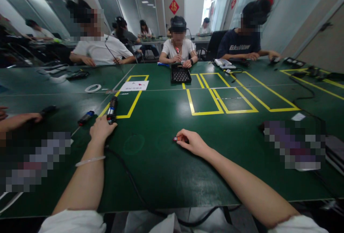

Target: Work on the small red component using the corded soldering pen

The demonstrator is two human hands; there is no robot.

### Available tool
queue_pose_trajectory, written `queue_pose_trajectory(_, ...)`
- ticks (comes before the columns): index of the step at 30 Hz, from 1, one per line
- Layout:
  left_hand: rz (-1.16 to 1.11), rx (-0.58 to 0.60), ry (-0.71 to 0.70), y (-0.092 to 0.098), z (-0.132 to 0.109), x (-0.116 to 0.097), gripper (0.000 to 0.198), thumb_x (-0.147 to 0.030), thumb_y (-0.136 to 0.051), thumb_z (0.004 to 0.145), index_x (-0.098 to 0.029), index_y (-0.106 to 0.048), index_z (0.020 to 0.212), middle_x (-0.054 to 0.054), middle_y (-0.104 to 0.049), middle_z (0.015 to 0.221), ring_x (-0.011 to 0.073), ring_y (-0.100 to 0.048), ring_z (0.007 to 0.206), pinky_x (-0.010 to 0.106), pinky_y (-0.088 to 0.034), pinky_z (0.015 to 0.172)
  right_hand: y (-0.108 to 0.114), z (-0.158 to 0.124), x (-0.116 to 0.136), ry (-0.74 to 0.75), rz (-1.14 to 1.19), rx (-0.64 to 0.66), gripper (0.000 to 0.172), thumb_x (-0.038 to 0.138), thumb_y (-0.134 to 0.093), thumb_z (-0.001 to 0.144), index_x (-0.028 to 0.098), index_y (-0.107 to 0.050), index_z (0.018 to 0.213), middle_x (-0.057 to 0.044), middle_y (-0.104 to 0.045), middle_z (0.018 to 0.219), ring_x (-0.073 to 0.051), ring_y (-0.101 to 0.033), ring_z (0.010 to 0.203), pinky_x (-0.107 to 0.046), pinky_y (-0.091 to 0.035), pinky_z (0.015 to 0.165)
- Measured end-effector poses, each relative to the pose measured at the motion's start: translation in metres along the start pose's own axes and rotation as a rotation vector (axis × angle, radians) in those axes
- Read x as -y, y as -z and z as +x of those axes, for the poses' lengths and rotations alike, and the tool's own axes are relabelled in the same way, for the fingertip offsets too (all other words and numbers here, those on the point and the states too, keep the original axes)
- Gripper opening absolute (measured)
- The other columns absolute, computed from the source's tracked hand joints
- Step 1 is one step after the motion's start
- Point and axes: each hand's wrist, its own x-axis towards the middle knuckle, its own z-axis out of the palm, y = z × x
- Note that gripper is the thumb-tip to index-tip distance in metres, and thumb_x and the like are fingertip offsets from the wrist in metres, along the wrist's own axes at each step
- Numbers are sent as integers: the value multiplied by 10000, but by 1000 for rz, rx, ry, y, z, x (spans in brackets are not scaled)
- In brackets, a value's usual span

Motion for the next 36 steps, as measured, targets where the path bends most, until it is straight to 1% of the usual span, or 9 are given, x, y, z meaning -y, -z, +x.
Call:
queue_pose_trajectory(5, 5, -19, -43, 1, -10, -18, 735, -579, -533, 744, -149, -458, 1335, 240, -477, 1309, 421, -531, 1136, 513, -467, 875, 0, 1, 1, -3, -2, 2, 116, 212, -596, 875, 189, -587, 989, 5, -633, 813, -122, -579, 697, -223, -437, 652)
queue_pose_trajectory(8, 13, -43, -74, 2, -23, -37, 703, -572, -530, 753, -129, -486, 1297, 233, -498, 1269, 404, -570, 1068, 489, -479, 851, 0, 1, 2, -10, -1, 7, 116, 217, -598, 875, 187, -585, 986, 5, -630, 807, -121, -579, 691, -223, -438, 650)
queue_pose_trajectory(11, 41, -45, -146, 3, -38, -58, 674, -554, -524, 764, -116, -493, 1275, 217, -511, 1233, 393, -588, 1023, 470, -490, 814, 0, 1, 2, -10, 2, 8, 115, 217, -600, 874, 189, -586, 985, 5, -630, 807, -121, -579, 691, -226, -440, 652)
queue_pose_trajectory(17, 70, -43, -372, 3, -75, -105, 641, -517, -534, 776, -137, -476, 1288, 168, -513, 1197, 334, -616, 956, 401, -496, 775, -1, 2, 0, -21, -5, 4, 117, 230, -619, 864, 191, -585, 969, 10, -631, 792, -121, -578, 682, -226, -437, 643)
queue_pose_trajectory(21, 9, -36, -553, 1, -104, -132, 593, -467, -554, 780, -167, -473, 1286, 137, -526, 1175, 295, -623, 931, 372, -488, 784, -1, 3, -1, -52, -24, -16, 111, 232, -631, 856, 194, -578, 946, 20, -625, 766, -116, -570, 661, -214, -418, 617)
queue_pose_trajectory(24, -63, -20, -683, -1, -126, -149, 589, -425, -581, 771, -176, -463, 1291, 126, -531, 1184, 283, -616, 954, 370, -483, 819, -1, 3, -3, -85, -57, -51, 112, 226, -640, 847, 197, -571, 929, 31, -619, 736, -112, -559, 637, -206, -395, 592)
queue_pose_trajectory(29, -192, 16, -862, -2, -155, -169, 590, -367, -605, 761, -201, -443, 1304, 113, -529, 1225, 280, -598, 1022, 384, -481, 877, -1, 5, -6, -132, -142, -87, 126, 219, -663, 833, 199, -564, 910, 32, -628, 734, -111, -558, 624, -201, -351, 574)
queue_pose_trajectory(32, -256, 33, -911, -3, -166, -175, 577, -336, -598, 768, -230, -437, 1311, 104, -523, 1251, 275, -589, 1057, 395, -475, 911, 0, 6, -6, -144, -219, -83, 137, 196, -683, 810, 199, -562, 875, 26, -632, 734, -123, -563, 642, -206, -320, 570)
queue_pose_trajectory(36, -290, 50, -933, -4, -169, -177, 569, -350, -590, 779, -216, -439, 1311, 115, -507, 1280, 282, -578, 1082, 414, -477, 925, 0, 6, -5, -133, -271, -90, 142, 203, -689, 810, 201, -557, 860, 24, -629, 729, -129, -553, 646, -213, -299, 573)
